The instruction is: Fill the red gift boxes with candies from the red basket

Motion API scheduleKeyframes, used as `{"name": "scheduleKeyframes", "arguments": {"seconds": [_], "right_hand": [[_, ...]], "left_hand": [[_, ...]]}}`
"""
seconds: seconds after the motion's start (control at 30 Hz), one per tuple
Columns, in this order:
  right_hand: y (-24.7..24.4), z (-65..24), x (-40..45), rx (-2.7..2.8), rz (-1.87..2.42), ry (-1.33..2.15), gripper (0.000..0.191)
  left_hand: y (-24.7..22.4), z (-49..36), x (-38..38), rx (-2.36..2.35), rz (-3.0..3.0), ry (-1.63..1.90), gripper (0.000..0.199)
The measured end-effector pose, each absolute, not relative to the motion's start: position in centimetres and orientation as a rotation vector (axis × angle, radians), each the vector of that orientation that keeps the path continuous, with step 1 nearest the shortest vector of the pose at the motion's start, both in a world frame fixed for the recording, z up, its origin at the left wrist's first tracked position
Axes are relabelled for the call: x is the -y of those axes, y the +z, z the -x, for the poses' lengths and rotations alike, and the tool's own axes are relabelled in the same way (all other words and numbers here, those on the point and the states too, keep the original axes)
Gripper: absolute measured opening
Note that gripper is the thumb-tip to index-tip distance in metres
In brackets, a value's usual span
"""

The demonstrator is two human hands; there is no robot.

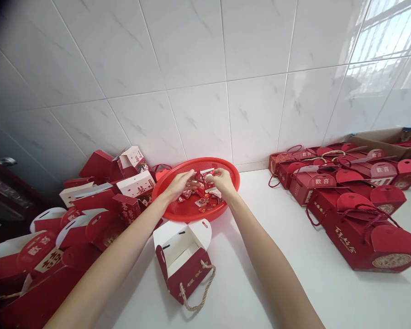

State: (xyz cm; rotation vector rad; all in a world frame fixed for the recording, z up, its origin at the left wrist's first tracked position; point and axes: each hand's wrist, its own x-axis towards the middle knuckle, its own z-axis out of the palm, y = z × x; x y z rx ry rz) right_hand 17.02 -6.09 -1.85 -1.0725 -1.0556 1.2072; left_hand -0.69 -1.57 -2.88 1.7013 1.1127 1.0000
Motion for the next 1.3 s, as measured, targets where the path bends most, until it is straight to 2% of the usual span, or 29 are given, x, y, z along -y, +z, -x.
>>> {"name": "scheduleKeyframes", "arguments": {"seconds": [0.07, 0.23, 0.47, 0.7, 1.03, 1.3], "right_hand": [[-2.0, -17.0, 6.0, 1.042, 1.09, 1.126, 0.02], [-2.3, -17.0, 5.7, 1.02, 1.085, 1.097, 0.022], [-2.3, -17.0, 5.5, 0.969, 1.044, 1.17, 0.023], [-1.9, -17.1, 5.9, 0.951, 0.977, 1.262, 0.019], [-2.4, -17.3, 5.1, 0.864, 0.915, 1.304, 0.019], [-2.4, -17.2, 5.0, 0.801, 0.858, 1.311, 0.016]], "left_hand": [[-3.4, 0.8, 1.3, -1.151, -1.721, 0.926, 0.041], [-4.9, 1.3, 0.8, -1.197, -1.89, 0.678, 0.016], [-5.8, 1.1, 0.4, -1.217, -2.047, 0.455, 0.027], [-5.9, 0.7, 0.9, -1.164, -2.099, 0.306, 0.011], [-4.1, 0.6, 1.5, -1.328, -2.255, 0.349, 0.016], [-3.0, -0.6, 2.5, -1.299, -2.378, 0.155, 0.011]]}}
